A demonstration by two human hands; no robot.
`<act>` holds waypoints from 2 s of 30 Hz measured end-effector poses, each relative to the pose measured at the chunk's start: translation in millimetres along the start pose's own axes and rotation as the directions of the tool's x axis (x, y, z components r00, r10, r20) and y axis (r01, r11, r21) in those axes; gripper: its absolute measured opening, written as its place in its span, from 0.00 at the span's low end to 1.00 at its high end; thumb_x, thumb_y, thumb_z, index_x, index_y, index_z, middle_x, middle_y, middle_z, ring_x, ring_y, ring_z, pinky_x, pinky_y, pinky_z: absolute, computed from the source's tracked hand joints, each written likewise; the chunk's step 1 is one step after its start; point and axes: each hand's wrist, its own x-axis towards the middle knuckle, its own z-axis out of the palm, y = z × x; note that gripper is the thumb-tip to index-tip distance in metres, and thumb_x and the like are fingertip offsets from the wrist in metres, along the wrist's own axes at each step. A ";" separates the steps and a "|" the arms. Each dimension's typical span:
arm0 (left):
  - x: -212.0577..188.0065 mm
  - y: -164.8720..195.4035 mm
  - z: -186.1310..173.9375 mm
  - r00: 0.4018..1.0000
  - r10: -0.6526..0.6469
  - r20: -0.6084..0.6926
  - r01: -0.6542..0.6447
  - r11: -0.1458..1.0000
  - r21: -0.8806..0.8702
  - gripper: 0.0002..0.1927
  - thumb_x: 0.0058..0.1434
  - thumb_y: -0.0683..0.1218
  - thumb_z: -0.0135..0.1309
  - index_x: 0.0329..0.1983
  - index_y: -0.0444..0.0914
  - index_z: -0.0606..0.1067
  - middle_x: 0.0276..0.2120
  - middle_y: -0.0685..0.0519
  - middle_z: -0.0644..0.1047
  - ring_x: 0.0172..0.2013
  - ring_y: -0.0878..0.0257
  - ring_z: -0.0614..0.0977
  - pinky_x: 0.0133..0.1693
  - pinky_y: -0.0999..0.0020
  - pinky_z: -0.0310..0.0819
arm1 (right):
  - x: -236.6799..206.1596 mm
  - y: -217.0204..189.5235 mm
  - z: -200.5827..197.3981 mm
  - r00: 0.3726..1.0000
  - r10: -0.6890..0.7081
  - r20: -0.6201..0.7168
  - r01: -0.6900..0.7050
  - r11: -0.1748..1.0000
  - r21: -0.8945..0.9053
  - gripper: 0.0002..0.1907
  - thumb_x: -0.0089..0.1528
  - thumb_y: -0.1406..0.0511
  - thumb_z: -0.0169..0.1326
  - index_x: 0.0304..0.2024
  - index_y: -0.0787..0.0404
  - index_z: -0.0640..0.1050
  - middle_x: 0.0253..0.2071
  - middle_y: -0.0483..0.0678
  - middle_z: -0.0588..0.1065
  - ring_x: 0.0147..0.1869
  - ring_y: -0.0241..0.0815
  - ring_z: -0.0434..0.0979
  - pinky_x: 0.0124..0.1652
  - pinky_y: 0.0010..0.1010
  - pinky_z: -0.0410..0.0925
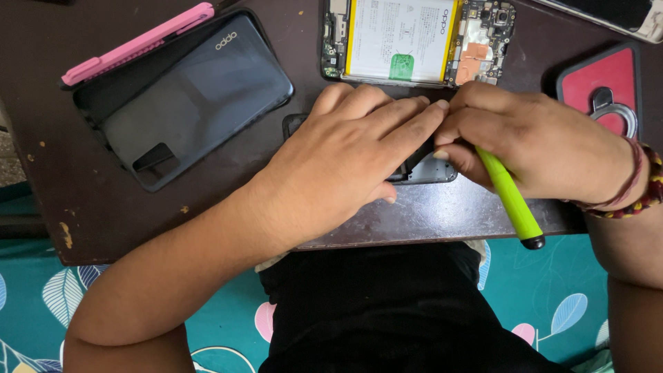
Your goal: The person uses a green precision screwdriver to remove screws from the back cover of a disassembled smartphone. They then detach the back cover and set it aside, exposing the internal components. The person continues to remove additional screws from the back cover and places them on the table.
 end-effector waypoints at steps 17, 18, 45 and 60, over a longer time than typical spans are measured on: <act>0.7 0.2 -0.3 1.000 -0.008 0.008 0.008 1.000 0.005 0.47 0.47 0.49 0.70 0.71 0.36 0.64 0.63 0.50 0.73 0.59 0.54 0.72 0.61 0.57 0.60 | -1.4 2.1 -1.1 1.000 0.022 -0.019 -0.021 0.998 0.056 0.12 0.61 0.64 0.61 0.42 0.66 0.78 0.41 0.51 0.74 0.35 0.50 0.79 0.33 0.35 0.73; 0.7 0.2 -0.4 1.000 -0.009 0.008 0.009 1.000 0.003 0.47 0.47 0.49 0.70 0.71 0.36 0.64 0.63 0.50 0.73 0.59 0.54 0.72 0.61 0.57 0.60 | -1.3 2.5 -1.2 1.000 0.019 -0.018 -0.018 0.998 0.063 0.12 0.61 0.64 0.61 0.42 0.66 0.78 0.41 0.51 0.74 0.35 0.49 0.79 0.33 0.35 0.73; 0.3 -0.2 -1.3 1.000 -0.007 0.006 0.007 1.000 -0.019 0.48 0.48 0.49 0.70 0.72 0.35 0.63 0.63 0.49 0.73 0.58 0.54 0.73 0.62 0.56 0.60 | -4.4 13.3 -2.3 0.999 -0.004 -0.052 0.011 0.991 0.136 0.10 0.61 0.67 0.60 0.42 0.64 0.76 0.39 0.50 0.73 0.39 0.46 0.78 0.36 0.32 0.73; 1.0 -0.3 -1.7 1.000 -0.008 0.021 0.008 1.000 -0.019 0.50 0.49 0.50 0.70 0.73 0.36 0.60 0.64 0.51 0.73 0.58 0.54 0.72 0.61 0.56 0.60 | -7.4 17.9 -2.4 0.996 -0.038 -0.082 0.051 0.986 0.162 0.08 0.62 0.69 0.60 0.41 0.66 0.75 0.39 0.51 0.72 0.38 0.46 0.77 0.36 0.31 0.72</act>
